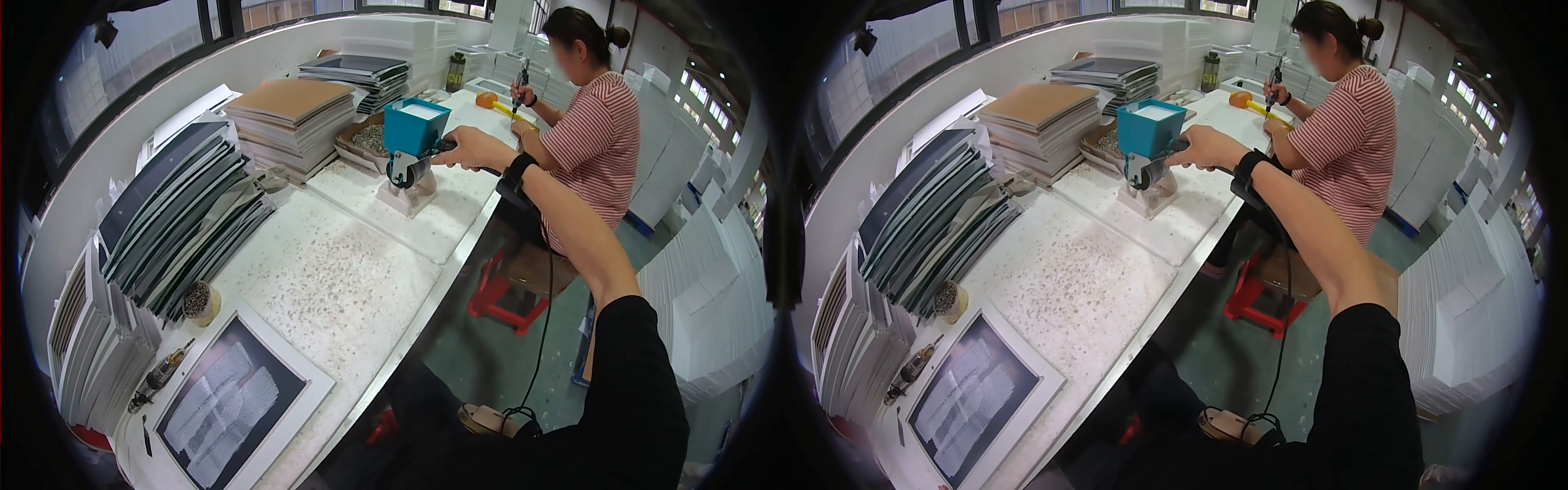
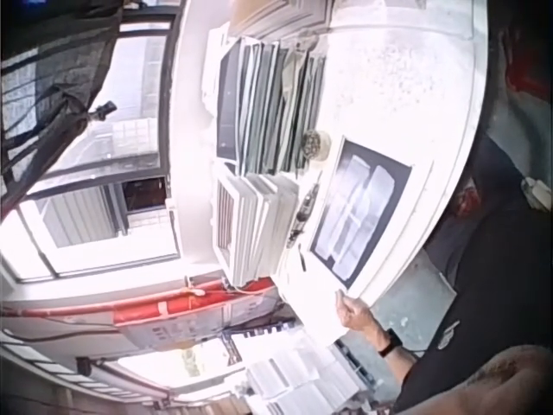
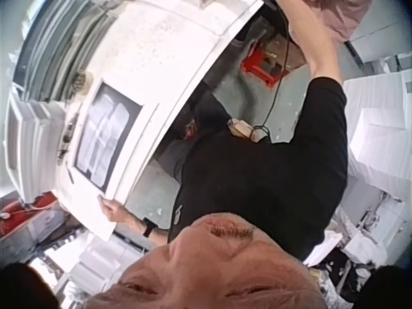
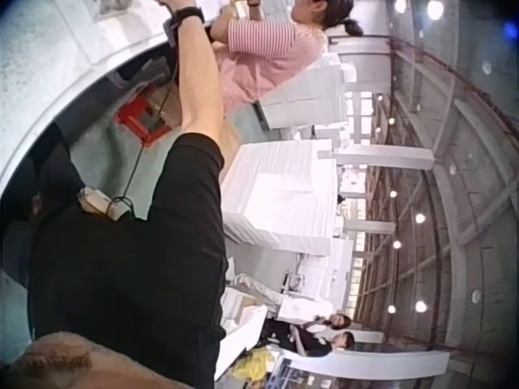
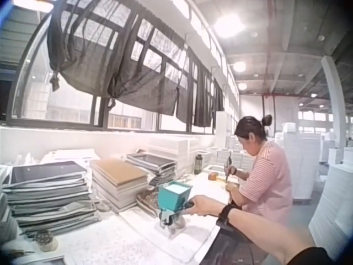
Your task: The person picks up a white frame and a black panel from stacks, places the panel into the frame, and applies glue to it with a roller. After placing a white board over the panel, they secure the assembly by driving screws into it using a power screwdriver.
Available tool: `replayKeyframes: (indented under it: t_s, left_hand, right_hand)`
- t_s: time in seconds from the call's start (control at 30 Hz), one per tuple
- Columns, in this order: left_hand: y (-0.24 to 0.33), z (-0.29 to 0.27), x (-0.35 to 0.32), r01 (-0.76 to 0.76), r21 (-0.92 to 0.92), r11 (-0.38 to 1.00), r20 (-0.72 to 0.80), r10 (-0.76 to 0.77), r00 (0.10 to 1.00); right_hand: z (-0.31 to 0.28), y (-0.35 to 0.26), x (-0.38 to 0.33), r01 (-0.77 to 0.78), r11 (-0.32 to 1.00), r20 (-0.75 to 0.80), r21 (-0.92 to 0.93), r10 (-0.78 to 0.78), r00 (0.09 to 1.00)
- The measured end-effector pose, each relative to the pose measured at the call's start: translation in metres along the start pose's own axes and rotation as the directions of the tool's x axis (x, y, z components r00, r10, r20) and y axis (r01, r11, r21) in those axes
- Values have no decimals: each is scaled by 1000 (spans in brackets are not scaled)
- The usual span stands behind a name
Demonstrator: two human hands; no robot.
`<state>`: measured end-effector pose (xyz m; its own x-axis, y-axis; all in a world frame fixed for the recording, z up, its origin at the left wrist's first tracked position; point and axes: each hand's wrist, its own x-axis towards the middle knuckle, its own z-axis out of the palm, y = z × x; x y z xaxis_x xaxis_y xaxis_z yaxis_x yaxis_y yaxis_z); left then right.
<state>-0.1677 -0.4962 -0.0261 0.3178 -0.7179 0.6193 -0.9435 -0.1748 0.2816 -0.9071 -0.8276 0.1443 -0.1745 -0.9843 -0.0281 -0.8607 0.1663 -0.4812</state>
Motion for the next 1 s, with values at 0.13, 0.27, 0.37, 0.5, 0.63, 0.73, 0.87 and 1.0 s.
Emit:
replayKeyframes:
  t_s: [0.13,0.27,0.37,0.5,0.63,0.73,0.87,1.0]
  left_hand:
    - [-3,-1,-1,-10,3,1000,4,9,1000]
    - [-3,-2,-2,34,-27,999,29,-34,999]
    - [-7,-1,-3,37,-25,999,31,-36,999]
    - [-8,-1,-4,11,-19,1000,5,-11,1000]
    - [-3,-1,-2,9,-29,1000,-1,-9,1000]
    - [-5,0,-1,-15,-9,1000,-6,15,1000]
    - [-5,-1,-2,4,-35,999,-25,-5,1000]
    - [-6,-2,-4,38,-57,998,14,-37,999]
  right_hand:
    - [1,1,-2,-12,1000,-1,11,12,1000]
    - [0,4,-1,-18,1000,20,9,17,1000]
    - [3,4,1,-18,999,19,-26,19,1000]
    - [13,0,-4,-4,1000,10,-25,4,1000]
    - [23,3,-6,-41,999,31,-18,42,999]
    - [36,-1,-2,-34,993,-24,-110,32,999]
    - [43,-5,1,-20,980,-32,-196,14,999]
    - [37,-7,-9,-40,987,-9,-155,39,999]
